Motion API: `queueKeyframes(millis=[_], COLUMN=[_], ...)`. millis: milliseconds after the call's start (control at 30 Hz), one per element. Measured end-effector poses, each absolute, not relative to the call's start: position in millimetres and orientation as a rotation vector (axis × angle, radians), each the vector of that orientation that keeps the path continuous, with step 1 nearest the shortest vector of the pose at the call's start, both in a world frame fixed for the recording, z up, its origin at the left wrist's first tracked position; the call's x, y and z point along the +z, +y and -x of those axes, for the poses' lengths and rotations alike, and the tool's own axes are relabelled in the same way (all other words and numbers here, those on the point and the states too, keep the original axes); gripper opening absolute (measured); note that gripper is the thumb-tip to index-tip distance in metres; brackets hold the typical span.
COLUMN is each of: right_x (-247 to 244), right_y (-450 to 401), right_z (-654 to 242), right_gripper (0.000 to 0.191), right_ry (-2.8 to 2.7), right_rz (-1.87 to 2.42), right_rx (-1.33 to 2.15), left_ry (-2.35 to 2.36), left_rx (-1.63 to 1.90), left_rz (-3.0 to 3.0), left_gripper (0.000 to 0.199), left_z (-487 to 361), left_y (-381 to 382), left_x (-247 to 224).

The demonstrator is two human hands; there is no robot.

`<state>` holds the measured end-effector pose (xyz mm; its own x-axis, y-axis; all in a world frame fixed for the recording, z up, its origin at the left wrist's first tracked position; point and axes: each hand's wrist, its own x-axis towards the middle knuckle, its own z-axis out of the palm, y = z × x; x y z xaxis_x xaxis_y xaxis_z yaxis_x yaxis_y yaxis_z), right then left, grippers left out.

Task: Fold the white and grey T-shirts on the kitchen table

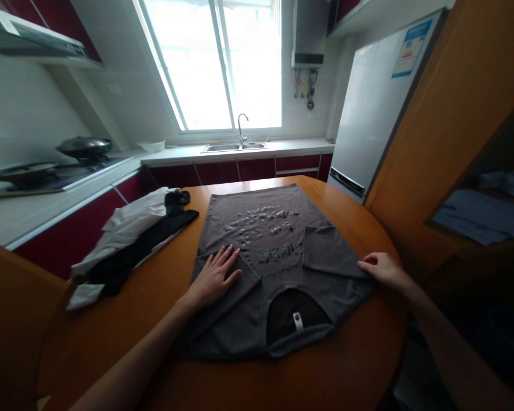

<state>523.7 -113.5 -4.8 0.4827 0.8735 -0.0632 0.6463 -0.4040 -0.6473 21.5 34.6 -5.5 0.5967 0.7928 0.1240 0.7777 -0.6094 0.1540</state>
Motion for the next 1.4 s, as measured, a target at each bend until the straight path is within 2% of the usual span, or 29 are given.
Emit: queueKeyframes(millis=[133, 267, 500, 667, 833, 1067, 1400], right_x=[-1.9, -0.2, -0.4, 14.7, 44.6, 73.4, 60.6], right_y=[-113.7, -113.3, -107.2, -103.9, -100.4, -100.0, -96.8], right_z=[-518.7, -515.5, -508.0, -485.1, -441.6, -370.1, -332.3], right_gripper=[0.017, 0.016, 0.015, 0.013, 0.008, 0.005, 0.022], right_ry=[-1.218, -1.201, -1.203, -1.256, -1.39, -1.694, -2.115], right_rz=[2.164, 2.16, 2.122, 1.993, 2.004, 2.101, 2.104], right_rx=[0.534, 0.529, 0.446, 0.359, 0.314, 0.179, 0.202], left_ry=[1.275, 1.243, 1.049, 0.968, 0.89, 0.853, 1.053], left_rx=[0.66, 0.939, 0.802, 0.771, 0.547, 0.469, 0.445], left_rz=[-2.635, -2.441, -2.302, -2.066, -1.777, -1.439, -1.393], left_gripper=[0.062, 0.045, 0.023, 0.013, 0.004, 0.025, 0.037], left_z=[-25.3, -36.7, -111.8, -196.5, -256.5, -257.3, -220.4], left_y=[33.8, 35.9, 47.7, 56.0, 43.5, 18.8, 20.1], left_x=[11.4, 47.6, 89.9, 86.0, 76.3, 67.8, 33.3])
